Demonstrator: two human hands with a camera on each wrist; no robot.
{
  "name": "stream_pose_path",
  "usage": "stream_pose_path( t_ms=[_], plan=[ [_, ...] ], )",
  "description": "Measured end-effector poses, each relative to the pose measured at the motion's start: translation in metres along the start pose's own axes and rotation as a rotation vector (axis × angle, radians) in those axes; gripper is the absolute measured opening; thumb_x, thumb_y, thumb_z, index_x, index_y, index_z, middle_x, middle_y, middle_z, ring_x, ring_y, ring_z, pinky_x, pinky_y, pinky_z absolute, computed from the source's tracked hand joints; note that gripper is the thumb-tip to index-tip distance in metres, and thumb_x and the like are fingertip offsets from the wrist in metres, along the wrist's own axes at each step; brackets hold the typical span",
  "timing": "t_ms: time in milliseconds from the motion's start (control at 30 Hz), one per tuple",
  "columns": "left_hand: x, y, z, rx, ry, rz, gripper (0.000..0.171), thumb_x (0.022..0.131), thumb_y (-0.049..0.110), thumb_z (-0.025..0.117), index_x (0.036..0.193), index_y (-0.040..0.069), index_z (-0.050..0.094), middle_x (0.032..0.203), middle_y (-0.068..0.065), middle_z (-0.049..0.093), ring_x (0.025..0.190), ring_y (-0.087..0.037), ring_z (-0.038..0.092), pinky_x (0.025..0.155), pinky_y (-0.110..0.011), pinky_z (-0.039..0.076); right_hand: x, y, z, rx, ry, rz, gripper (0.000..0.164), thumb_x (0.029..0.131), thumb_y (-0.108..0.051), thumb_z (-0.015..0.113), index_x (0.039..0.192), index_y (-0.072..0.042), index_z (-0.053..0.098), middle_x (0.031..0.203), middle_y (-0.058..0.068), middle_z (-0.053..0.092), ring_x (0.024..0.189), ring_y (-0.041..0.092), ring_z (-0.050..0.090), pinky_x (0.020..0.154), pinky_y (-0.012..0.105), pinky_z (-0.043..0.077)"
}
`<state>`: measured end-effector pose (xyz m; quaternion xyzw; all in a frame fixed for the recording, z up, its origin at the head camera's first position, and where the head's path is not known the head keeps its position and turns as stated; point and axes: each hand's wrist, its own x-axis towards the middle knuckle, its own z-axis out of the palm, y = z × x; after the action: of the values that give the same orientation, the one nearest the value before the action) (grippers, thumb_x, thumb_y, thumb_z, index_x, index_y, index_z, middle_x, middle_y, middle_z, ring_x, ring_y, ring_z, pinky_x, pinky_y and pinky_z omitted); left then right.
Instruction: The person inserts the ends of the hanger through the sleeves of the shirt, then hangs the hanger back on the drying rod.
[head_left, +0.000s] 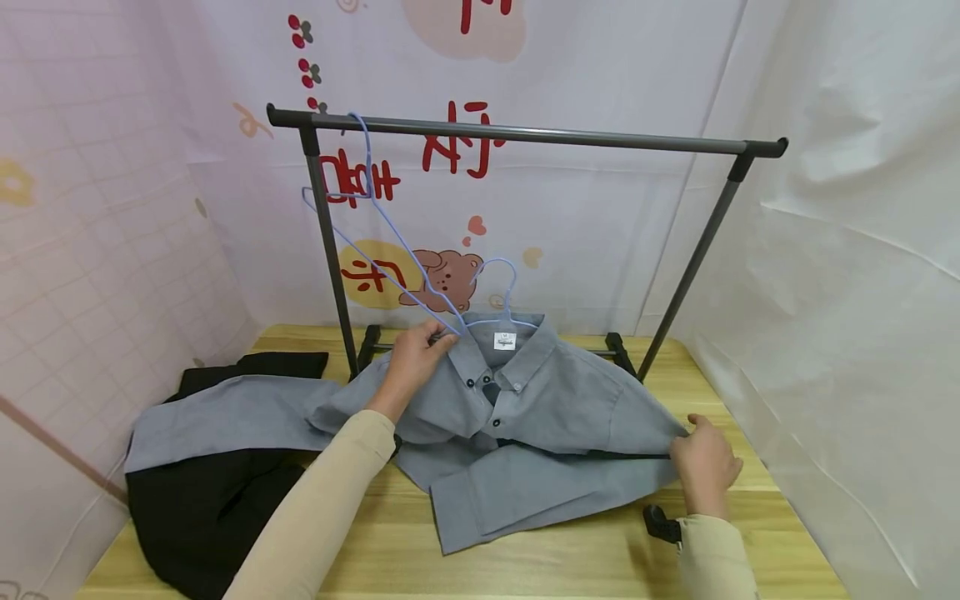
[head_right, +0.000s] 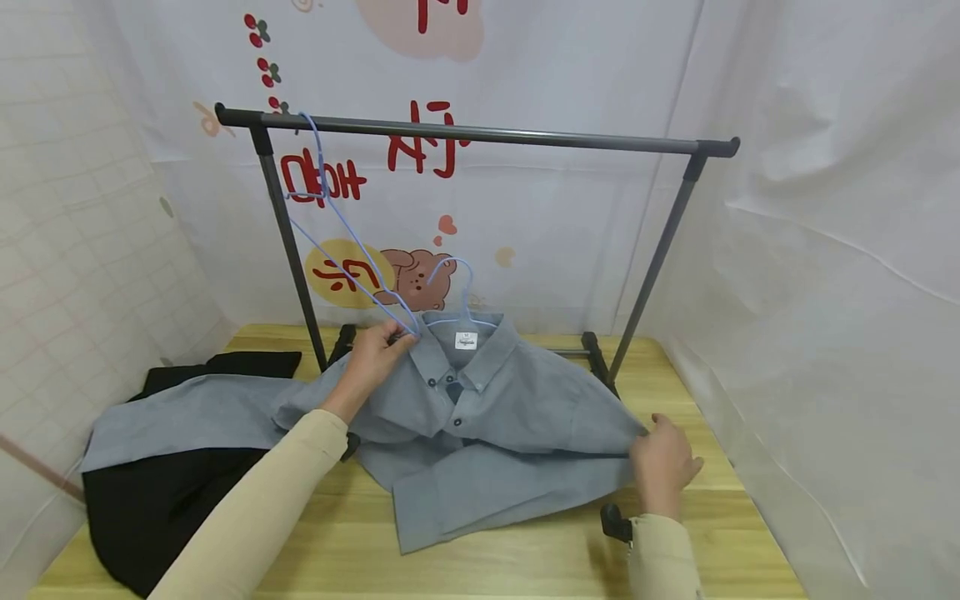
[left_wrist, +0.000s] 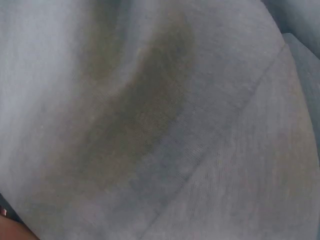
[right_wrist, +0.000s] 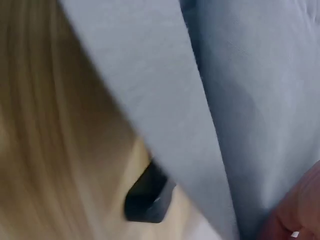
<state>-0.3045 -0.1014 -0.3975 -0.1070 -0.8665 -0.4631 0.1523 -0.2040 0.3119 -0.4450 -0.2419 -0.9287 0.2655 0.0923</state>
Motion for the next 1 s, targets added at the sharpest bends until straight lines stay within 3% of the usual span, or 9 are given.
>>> stream_pose_path(
  t_ms=[133,167,233,400,467,567,733,867,1000],
  plan=[
    [0.000,0.000,0.001,-0.015,-0.026,0.002,0.020,0.097,0.026,0.067,0.084,0.012,0.061,0.075,-0.004,0.054,0.068,-0.021,0.047,0.063,-0.035,0.037,-0.002,-0.019,-0.005,0.031,0.018,-0.086,0.067,0.079,0.004,0.036,0.146,0.006,0.040,0.150,0.033,0.032,0.135,0.054,0.031,0.106,0.071,0.015],
    [0.000,0.000,0.001,-0.018,-0.033,-0.001,0.021,0.097,0.026,0.067,0.083,0.012,0.060,0.075,-0.004,0.053,0.068,-0.021,0.047,0.063,-0.035,0.037,-0.003,-0.026,-0.006,0.066,0.029,-0.125,0.069,0.079,0.005,0.035,0.147,0.005,0.039,0.152,0.032,0.031,0.137,0.052,0.029,0.107,0.069,0.018],
    [0.001,0.001,0.001,-0.022,-0.048,-0.006,0.022,0.097,0.026,0.067,0.081,0.012,0.059,0.076,-0.004,0.054,0.070,-0.020,0.047,0.064,-0.034,0.037,-0.005,-0.039,-0.006,0.131,0.035,-0.208,0.065,0.085,0.003,0.035,0.150,0.002,0.038,0.152,0.029,0.035,0.112,0.049,0.054,0.094,0.061,0.038],
    [0.000,0.003,0.001,-0.026,-0.088,0.000,0.024,0.096,0.026,0.068,0.080,0.011,0.060,0.077,-0.006,0.054,0.072,-0.022,0.048,0.066,-0.035,0.039,-0.009,-0.064,0.006,0.312,0.051,-0.441,0.044,0.104,-0.021,0.052,0.145,-0.005,0.050,0.142,0.023,0.051,0.096,0.042,0.064,0.085,0.055,0.048],
    [0.000,0.003,0.002,-0.011,-0.103,0.011,0.023,0.096,0.027,0.068,0.081,0.011,0.062,0.079,-0.006,0.055,0.073,-0.022,0.049,0.067,-0.035,0.039,-0.010,-0.073,0.013,0.345,0.066,-0.536,0.044,0.103,-0.027,0.056,0.140,-0.004,0.056,0.137,0.022,0.056,0.121,0.044,0.055,0.097,0.057,0.043],
    [-0.001,0.004,0.004,0.000,-0.131,0.016,0.019,0.096,0.027,0.068,0.086,0.011,0.066,0.082,-0.005,0.059,0.075,-0.021,0.050,0.068,-0.035,0.041,-0.014,-0.086,0.021,0.359,0.055,-0.624,0.043,0.102,-0.030,0.059,0.137,-0.006,0.060,0.130,0.018,0.062,0.113,0.038,0.061,0.091,0.054,0.048],
    [-0.002,0.006,0.006,-0.028,-0.172,0.021,0.022,0.095,0.026,0.069,0.084,0.009,0.063,0.072,-0.003,0.052,0.068,-0.019,0.046,0.063,-0.032,0.037,-0.022,-0.106,0.026,0.401,-0.008,-0.662,0.038,0.099,-0.034,0.062,0.127,-0.009,0.069,0.113,0.009,0.071,0.097,0.025,0.067,0.079,0.045,0.054],
    [-0.003,0.006,0.008,-0.069,-0.180,0.033,0.021,0.094,0.023,0.071,0.082,0.008,0.062,0.069,-0.001,0.049,0.066,-0.017,0.044,0.062,-0.030,0.037,-0.027,-0.113,0.028,0.429,-0.008,-0.632,0.027,0.096,-0.030,0.068,0.112,-0.010,0.076,0.106,0.007,0.073,0.093,0.022,0.067,0.075,0.040,0.053],
    [-0.003,0.003,0.010,-0.086,-0.188,0.032,0.020,0.094,0.022,0.071,0.082,0.008,0.062,0.069,0.000,0.047,0.064,-0.015,0.043,0.061,-0.029,0.036,-0.029,-0.115,0.030,0.431,-0.014,-0.588,0.025,0.094,-0.028,0.071,0.109,-0.010,0.078,0.103,0.007,0.073,0.091,0.022,0.067,0.073,0.037,0.051]
  ],
)
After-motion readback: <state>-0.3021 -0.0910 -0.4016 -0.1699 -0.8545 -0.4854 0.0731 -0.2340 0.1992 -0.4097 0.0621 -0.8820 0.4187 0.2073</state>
